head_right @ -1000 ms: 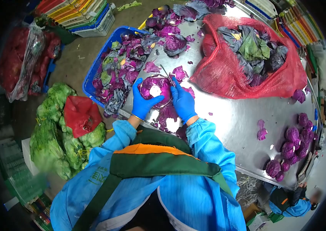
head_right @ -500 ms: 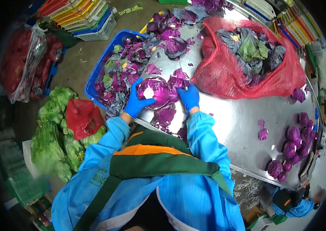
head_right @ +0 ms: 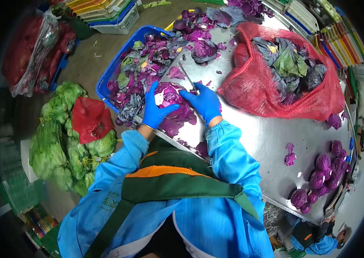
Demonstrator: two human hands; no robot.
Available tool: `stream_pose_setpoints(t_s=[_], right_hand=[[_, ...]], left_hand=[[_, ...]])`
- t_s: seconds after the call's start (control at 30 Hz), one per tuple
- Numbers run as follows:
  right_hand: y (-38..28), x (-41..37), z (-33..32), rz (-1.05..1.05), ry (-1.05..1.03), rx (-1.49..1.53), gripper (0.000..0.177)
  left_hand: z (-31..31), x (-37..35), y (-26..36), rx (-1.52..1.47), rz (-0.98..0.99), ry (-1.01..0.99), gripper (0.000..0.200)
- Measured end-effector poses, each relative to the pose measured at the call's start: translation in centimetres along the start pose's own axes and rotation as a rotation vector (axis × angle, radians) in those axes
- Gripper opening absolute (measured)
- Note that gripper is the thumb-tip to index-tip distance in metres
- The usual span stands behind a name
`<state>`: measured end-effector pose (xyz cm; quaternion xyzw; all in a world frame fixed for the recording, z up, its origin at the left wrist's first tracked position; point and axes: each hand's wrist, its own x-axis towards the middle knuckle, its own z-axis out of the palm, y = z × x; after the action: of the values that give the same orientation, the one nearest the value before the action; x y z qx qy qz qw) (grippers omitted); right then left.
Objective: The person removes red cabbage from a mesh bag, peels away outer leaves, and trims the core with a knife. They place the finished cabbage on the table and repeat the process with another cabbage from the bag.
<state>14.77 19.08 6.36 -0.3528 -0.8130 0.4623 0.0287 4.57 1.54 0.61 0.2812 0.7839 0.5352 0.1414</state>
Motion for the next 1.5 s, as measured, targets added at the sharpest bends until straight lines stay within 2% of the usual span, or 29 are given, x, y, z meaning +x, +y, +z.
stream_pose_setpoints(t_s=[0.1,0.17,0.23,0.27,0.3,0.33,0.37,0.4,0.43,0.53,0.63,0.67,0.7,0.73,0.8,0.83,0.9,0.93,0.97,1.07,1.13,1.17,1.23,1.27,1.3,1.37,1.4,1.43,1.5], right_hand=[[-1.5,0.5,-0.5,-0.117,-0.05,-0.189,0.075],[1.2,2.8,0.5,-0.1,-0.251,0.001,0.066],[1.4,2.5,-0.3,-0.112,-0.303,-0.034,0.056],[2.0,1.9,-0.1,-0.106,-0.306,-0.033,0.056],[2.9,1.4,0.5,-0.167,-0.175,-0.143,0.05],[4.0,1.6,1.0,-0.229,-0.037,-0.254,0.044],[5.5,2.1,1.9,0.022,-0.058,-0.282,0.034],[8.5,0.9,3.2,0.035,-0.097,-0.264,0.03],[10.7,0.0,4.4,0.031,-0.131,-0.244,0.027],[11.3,-1.1,5.8,-0.006,-0.034,0.115,0.023],[9.2,-0.9,4.3,-0.177,0.177,0.227,0.036],[6.9,-1.4,2.6,-0.098,0.138,0.272,0.049],[5.6,-1.9,2.0,-0.088,0.144,0.271,0.049],[4.6,-2.3,1.9,-0.133,0.128,0.271,0.053],[3.4,-2.4,2.2,-0.145,0.05,0.364,0.065],[3.9,-1.8,2.4,-0.15,0.048,0.363,0.065],[5.4,0.0,3.0,-0.135,-0.005,0.185,0.068],[3.7,0.0,1.5,0.125,-0.216,0.347,0.069],[3.0,0.0,0.3,0.112,-0.316,0.371,0.066],[4.0,-0.5,0.2,0.053,-0.351,0.285,0.058],[6.2,-1.0,2.1,-0.172,-0.108,-0.055,0.047],[7.8,-1.2,2.4,-0.171,-0.101,-0.056,0.047],[11.1,-1.0,2.6,-0.022,-0.144,0.034,0.038],[11.8,-1.9,3.4,0.083,-0.179,0.398,0.035],[12.5,-1.9,3.9,0.076,-0.192,0.397,0.035],[12.3,-2.3,4.0,-0.112,-0.061,0.596,0.033],[12.2,-2.0,4.1,-0.107,0.105,0.352,0.036],[8.5,-2.7,1.8,-0.243,0.091,0.28,0.052],[2.7,-3.9,-1.0,-0.191,-0.009,0.049,0.064]], left_hand=[[0.0,-0.3,0.9,0.069,0.01,0.038,0.11],[-0.2,0.0,1.2,-0.004,0.082,-0.05,0.105],[-0.4,0.0,1.4,0.006,0.079,-0.069,0.104],[-0.3,-0.1,1.3,0.079,0.139,-0.089,0.104],[-0.3,0.0,1.2,0.153,0.205,-0.111,0.104],[-0.6,0.3,1.8,0.168,0.188,-0.178,0.104],[-0.8,0.2,1.6,0.165,0.19,-0.185,0.104],[-1.1,0.0,1.3,0.145,0.237,-0.217,0.104],[-1.5,0.6,0.8,0.133,0.294,-0.237,0.103],[-2.0,1.0,0.9,0.093,0.223,-0.317,0.107],[-1.6,1.5,0.6,0.136,0.314,-0.286,0.116],[-1.0,1.2,0.1,0.059,0.233,-0.19,0.119],[-0.4,0.8,-0.1,-0.022,0.145,-0.097,0.121],[0.1,0.6,0.3,-0.167,0.024,-0.103,0.123],[0.5,0.3,0.3,-0.186,0.021,-0.116,0.123],[0.4,0.3,0.2,-0.194,0.022,-0.123,0.123],[0.1,0.3,0.2,-0.146,0.076,-0.118,0.121],[0.0,0.2,0.2,-0.028,0.138,-0.144,0.121],[-0.1,0.1,0.2,0.09,0.199,-0.173,0.12],[-0.2,0.8,0.3,0.113,0.288,-0.273,0.12],[-0.4,0.7,1.2,0.219,0.325,-0.352,0.12],[-0.6,0.8,0.9,0.216,0.331,-0.355,0.12],[-1.6,1.8,-0.2,-0.069,0.265,-0.441,0.118],[-2.5,1.9,0.3,-0.075,0.206,-0.435,0.119],[-2.8,2.1,0.3,-0.069,0.201,-0.423,0.119],[-3.3,2.5,0.2,-0.011,0.212,-0.495,0.121],[-3.0,2.5,0.2,0.028,0.244,-0.489,0.125],[-2.5,2.0,0.2,0.028,0.238,-0.492,0.125],[-1.2,1.3,-0.1,-0.004,0.214,-0.288,0.129]])
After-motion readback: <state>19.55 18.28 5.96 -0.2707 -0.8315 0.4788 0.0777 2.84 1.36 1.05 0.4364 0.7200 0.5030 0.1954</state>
